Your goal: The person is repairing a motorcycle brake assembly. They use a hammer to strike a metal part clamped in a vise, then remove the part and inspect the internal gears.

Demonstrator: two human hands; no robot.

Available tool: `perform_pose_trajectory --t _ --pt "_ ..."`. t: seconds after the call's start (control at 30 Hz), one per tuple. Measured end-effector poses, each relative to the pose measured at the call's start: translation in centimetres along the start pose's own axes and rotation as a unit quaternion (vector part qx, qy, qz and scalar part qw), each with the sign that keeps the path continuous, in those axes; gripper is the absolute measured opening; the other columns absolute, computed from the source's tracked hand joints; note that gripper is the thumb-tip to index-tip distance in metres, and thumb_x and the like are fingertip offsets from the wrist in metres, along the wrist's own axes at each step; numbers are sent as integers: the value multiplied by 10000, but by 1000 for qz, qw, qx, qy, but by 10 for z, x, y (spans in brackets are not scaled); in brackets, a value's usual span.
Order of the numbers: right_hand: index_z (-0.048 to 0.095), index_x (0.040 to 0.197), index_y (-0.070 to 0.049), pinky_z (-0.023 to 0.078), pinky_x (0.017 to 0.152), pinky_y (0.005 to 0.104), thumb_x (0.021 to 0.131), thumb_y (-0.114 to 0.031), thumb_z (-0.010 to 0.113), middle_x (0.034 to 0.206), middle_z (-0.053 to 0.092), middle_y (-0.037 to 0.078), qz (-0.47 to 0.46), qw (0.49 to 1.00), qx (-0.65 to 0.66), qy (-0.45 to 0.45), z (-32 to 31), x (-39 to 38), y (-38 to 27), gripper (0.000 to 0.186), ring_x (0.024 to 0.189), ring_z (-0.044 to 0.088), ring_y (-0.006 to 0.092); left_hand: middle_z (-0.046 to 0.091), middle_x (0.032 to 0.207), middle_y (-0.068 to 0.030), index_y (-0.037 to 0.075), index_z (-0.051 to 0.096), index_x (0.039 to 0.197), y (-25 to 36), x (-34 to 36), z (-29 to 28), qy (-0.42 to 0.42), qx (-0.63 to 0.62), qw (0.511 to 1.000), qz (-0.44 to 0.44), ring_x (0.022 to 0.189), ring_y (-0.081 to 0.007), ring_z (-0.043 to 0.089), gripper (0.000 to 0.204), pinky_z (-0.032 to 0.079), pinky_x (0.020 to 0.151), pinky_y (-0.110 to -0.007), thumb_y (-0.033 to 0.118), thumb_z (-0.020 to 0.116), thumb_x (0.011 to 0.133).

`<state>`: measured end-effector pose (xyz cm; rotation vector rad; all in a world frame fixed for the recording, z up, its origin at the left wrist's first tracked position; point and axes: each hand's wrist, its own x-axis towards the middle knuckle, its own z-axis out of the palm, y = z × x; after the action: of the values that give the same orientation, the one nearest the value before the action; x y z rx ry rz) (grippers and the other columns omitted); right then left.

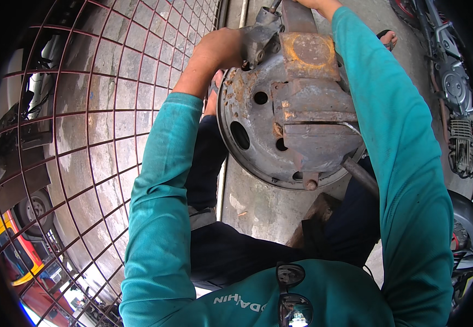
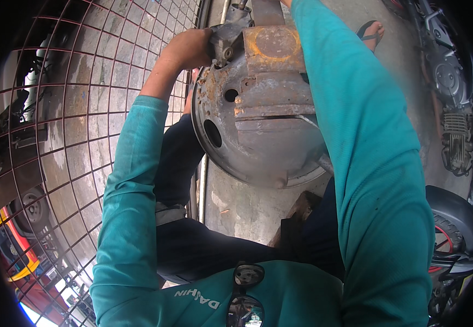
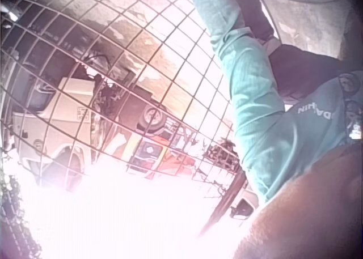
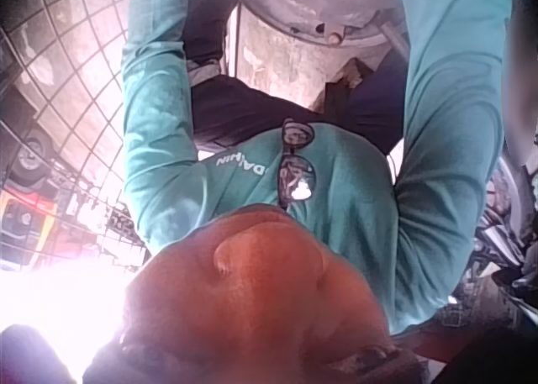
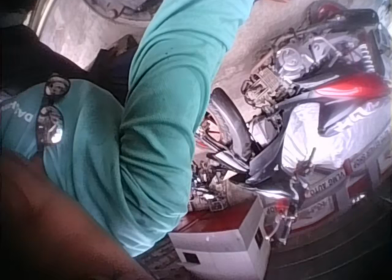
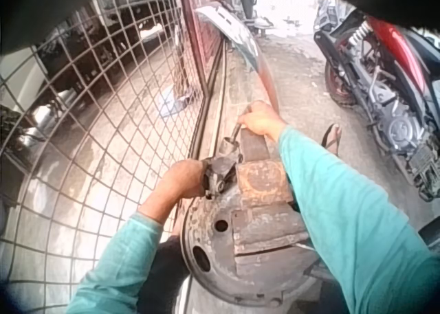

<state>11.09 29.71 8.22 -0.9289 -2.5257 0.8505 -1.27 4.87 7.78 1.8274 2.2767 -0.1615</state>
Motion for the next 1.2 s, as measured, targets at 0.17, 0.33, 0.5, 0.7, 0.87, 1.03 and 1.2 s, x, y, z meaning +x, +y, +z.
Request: perform_pose_trajectory --t 0.17,0.33,0.5,0.7,0.87,1.03,1.2 --pt "783 1017 -11 557 864 419 810 -315 770 1018 749 245 -74 997 25 8 1 -4 7 368 978 730 340 752 997 -212 37 740 1047 2 -1 -1 9 3 1000 -3 972 -375 738 389 606 863 -464 164 805 685" --pt "786 1004 -13 555 865 421 819 -296 765 1011 755 234 -12 997 -66 37 6 7 9 339 983 730 330 753 1003 -209 39 739 1057 2 1 -1 5 10 1000 -2 980 -374 737 394 607 867 -462 159 802 687" --pt "790 990 -15 553 860 425 829 -288 760 997 756 237 -6 1000 24 8 5 2 5 318 968 731 324 745 977 -214 24 681 1125 0 0 0 4 4 1000 0 959 -388 732 455 601 857 -483 146 767 695" --pt "793 980 -17 553 859 428 829 -282 752 989 755 244 -16 1000 22 14 4 -1 2 308 963 732 325 757 1027 -204 57 766 1041 4 -1 -1 6 7 1000 -19 995 -365 739 378 609 875 -452 159 817 681" --pt "793 985 -19 555 862 427 833 -289 752 981 758 236 3 997 -69 40 5 5 3 313 963 733 323 744 964 -220 24 684 1113 0 3 2 8 0 1000 2 947 -399 731 441 600 847 -488 157 761 700" --pt "784 989 -3 560 859 447 824 -317 759 995 738 272 -39 997 63 10 5 1 6 355 961 727 379 745 970 -217 26 683 1116 -4 1 5 6 4 1000 -1 951 -398 730 456 600 851 -486 161 773 690" --pt "789 1008 -24 561 866 433 832 -301 753 1002 752 238 -24 999 -37 31 6 7 9 330 964 731 354 759 1006 -205 47 780 1006 3 1 -1 2 14 1000 -10 981 -359 745 329 612 864 -449 149 810 694"
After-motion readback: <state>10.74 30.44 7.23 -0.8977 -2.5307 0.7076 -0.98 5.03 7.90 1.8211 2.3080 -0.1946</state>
